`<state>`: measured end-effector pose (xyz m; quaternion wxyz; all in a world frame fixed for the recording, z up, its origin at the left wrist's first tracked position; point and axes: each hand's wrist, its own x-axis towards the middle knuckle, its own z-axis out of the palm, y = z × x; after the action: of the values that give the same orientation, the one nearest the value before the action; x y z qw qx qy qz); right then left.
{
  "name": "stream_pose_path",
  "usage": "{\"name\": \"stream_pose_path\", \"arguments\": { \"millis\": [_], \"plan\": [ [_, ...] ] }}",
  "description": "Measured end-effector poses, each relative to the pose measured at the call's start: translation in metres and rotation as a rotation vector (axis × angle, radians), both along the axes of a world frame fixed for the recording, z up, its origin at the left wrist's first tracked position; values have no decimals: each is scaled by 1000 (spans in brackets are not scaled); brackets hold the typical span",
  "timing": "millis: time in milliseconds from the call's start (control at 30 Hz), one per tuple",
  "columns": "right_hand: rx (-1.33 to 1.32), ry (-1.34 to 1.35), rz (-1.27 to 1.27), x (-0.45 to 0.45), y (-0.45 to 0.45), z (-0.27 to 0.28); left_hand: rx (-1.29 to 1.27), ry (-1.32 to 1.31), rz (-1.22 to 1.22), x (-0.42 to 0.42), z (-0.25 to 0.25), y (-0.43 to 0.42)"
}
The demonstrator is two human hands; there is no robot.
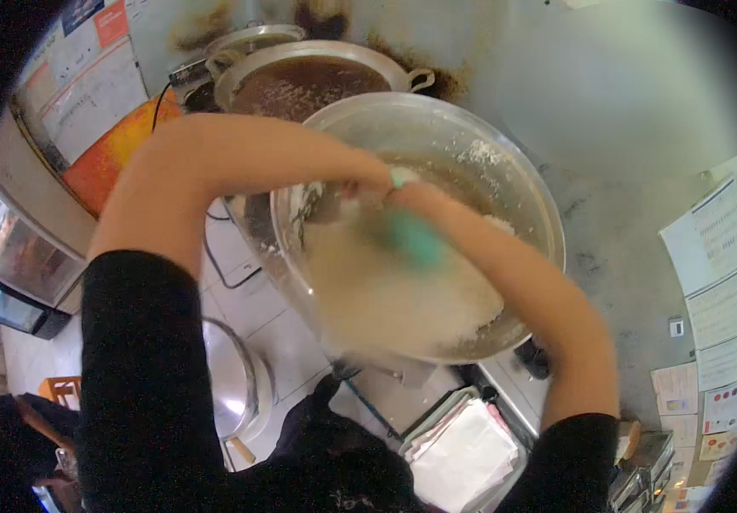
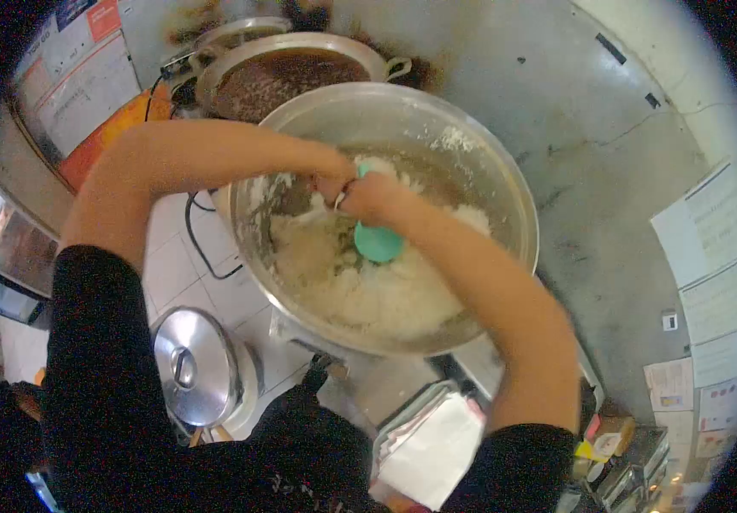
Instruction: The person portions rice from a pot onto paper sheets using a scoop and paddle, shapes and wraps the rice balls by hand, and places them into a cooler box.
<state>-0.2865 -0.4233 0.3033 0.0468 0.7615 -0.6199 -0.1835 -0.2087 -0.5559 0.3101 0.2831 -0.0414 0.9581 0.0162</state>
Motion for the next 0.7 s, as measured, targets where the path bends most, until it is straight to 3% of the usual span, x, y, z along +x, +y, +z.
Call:
{"name": "stream_pose_path", "arguments": {
  "millis": [33, 100, 167, 233, 267, 333, 433, 467, 533, 600, 667, 700],
  "plan": [
    [5, -12, -49, -4, -12, -15, 71, -66, 74, -14, -11, -8],
    [240, 255, 43, -13, -22, -44, 221, -236, 210, -35, -34, -17],
    [86, 310, 253, -28, -1, -36, 313, -372, 272, -38, -58, -21],
    [-26, 289, 394, -36, 33, -6, 221, -254, 110, -45, -65, -33],
    [-6, 213, 333, -37, 47, -2, 38, -204, -233, -48, -58, -35],
    [290, 251, 23, -32, 62, 13, 75, -158, -261, -10, 14, -31],
    [202, 65, -180, -31, 90, 37, 180, 253, 31, 77, 89, -24],
    [214, 70, -183, -32, 95, 37, 164, 375, 68, 102, 98, -25],
    [30, -142, -590, -38, 98, 37, 231, 854, 7, 158, 92, -33],
    [-66, -81, -663, -56, 102, 18, 297, 1107, 161, 205, 82, -24],
    [-172, -21, -747, -61, 96, 11, 615, 1201, 711, 238, 60, 3],
    [-146, -34, -767, -61, 88, 15, 671, 1210, 827, 251, 42, 15]
  ]
}}
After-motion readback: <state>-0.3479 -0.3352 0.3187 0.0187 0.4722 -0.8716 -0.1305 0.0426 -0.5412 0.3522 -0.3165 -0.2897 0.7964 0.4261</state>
